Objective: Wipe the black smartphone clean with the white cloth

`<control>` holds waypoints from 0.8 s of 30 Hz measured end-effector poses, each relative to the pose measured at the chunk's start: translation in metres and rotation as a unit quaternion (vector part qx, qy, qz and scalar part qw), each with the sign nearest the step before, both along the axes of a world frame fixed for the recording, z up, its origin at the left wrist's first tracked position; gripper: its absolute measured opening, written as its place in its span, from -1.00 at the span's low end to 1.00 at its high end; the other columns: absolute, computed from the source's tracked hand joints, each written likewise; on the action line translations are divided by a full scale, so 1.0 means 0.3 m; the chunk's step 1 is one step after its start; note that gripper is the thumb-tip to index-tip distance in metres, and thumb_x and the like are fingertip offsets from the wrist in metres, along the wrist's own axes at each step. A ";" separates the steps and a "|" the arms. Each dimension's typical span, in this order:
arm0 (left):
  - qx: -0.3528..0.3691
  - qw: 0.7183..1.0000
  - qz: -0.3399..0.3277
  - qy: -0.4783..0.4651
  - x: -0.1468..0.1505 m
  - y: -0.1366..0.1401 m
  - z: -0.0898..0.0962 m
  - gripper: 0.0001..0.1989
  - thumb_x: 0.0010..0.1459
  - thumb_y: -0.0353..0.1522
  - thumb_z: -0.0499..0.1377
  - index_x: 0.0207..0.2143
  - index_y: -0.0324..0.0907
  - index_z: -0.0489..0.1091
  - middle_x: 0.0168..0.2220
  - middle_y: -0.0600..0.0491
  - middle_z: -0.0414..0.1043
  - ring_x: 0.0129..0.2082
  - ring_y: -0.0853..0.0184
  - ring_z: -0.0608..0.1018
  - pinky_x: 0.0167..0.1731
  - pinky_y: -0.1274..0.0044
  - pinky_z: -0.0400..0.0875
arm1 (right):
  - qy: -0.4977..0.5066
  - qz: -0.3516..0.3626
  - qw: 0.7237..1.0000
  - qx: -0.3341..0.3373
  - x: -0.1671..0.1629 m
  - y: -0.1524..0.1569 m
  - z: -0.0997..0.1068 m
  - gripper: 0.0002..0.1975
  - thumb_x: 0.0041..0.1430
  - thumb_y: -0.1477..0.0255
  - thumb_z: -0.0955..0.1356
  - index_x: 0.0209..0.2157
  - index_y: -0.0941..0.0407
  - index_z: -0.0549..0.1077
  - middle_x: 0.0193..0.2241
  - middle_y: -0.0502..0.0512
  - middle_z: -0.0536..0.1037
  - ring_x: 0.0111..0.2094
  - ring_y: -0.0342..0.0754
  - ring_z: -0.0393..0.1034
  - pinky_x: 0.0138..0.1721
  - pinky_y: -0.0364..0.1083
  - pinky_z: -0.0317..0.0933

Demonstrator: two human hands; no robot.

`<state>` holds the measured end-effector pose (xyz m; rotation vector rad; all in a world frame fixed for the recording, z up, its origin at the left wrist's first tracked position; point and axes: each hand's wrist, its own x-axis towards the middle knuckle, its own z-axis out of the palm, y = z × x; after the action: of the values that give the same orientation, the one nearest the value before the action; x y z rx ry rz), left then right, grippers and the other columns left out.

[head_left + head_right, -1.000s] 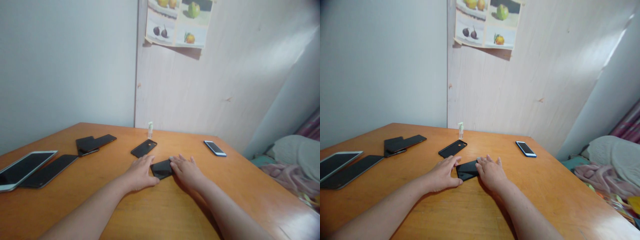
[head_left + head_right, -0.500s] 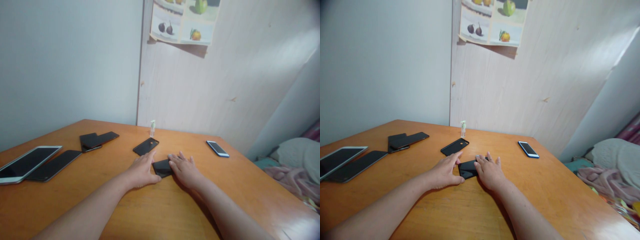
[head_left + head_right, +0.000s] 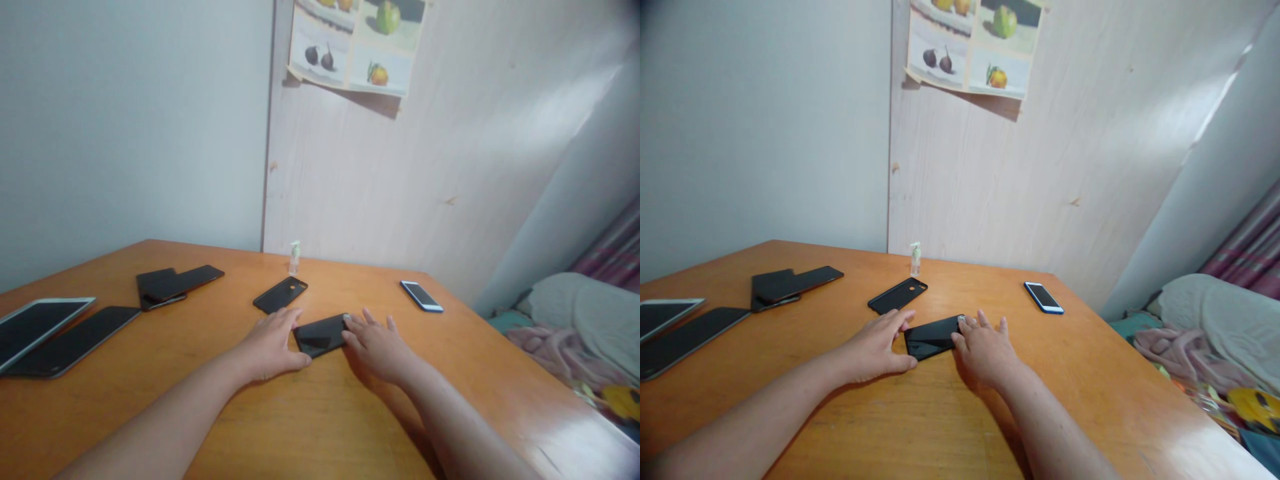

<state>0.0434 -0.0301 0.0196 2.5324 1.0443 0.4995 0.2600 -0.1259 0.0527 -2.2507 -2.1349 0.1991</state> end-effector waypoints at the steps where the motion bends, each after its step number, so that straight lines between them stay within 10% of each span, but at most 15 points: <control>1: 0.001 1.000 0.000 0.000 0.000 0.000 0.000 -0.14 -0.16 -0.08 0.29 0.19 -0.21 0.17 0.11 -0.15 0.31 0.12 0.01 0.36 0.04 0.34 0.31 | 0.009 0.018 1.000 -0.001 -0.010 -0.007 0.002 -0.45 0.36 0.17 0.03 0.26 0.08 0.18 0.30 0.19 0.12 0.34 0.28 -0.25 0.16 0.50 -0.38; 7: 0.007 1.000 -0.009 -0.007 -0.003 -0.001 -0.001 -0.17 -0.13 -0.09 0.28 0.18 -0.21 0.17 0.10 -0.14 0.32 0.07 0.06 0.41 0.01 0.37 0.33 | 0.100 0.204 0.974 -0.024 -0.121 -0.077 0.038 -0.45 0.38 0.14 0.00 0.30 0.00 0.08 0.31 0.08 0.10 0.35 0.11 -0.20 0.27 0.31 -0.36; 14: 0.007 1.000 -0.005 0.010 -0.004 -0.006 0.009 -0.17 -0.15 -0.07 0.29 0.16 -0.18 0.19 0.10 -0.13 0.31 0.09 0.04 0.39 0.00 0.37 0.33 | 0.001 0.019 1.000 -0.011 0.023 -0.032 0.038 -0.49 0.37 0.23 0.06 0.19 0.14 0.30 0.22 0.21 0.28 0.31 0.24 -0.07 0.19 0.46 -0.34; 24: 0.007 1.000 -0.019 0.020 -0.009 -0.012 0.028 -0.26 -0.12 -0.13 0.27 0.13 -0.15 0.24 0.05 -0.08 0.34 0.05 0.06 0.40 -0.03 0.38 0.34 | 0.077 0.209 0.974 -0.034 -0.076 -0.093 0.067 -0.50 0.37 0.21 0.06 0.26 0.00 0.19 0.26 0.06 0.21 0.32 0.10 -0.10 0.28 0.27 -0.29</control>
<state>0.0407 -0.0338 0.0281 2.5800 1.0074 0.4486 0.2373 -0.1538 0.0727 -1.7162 -2.5177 0.4479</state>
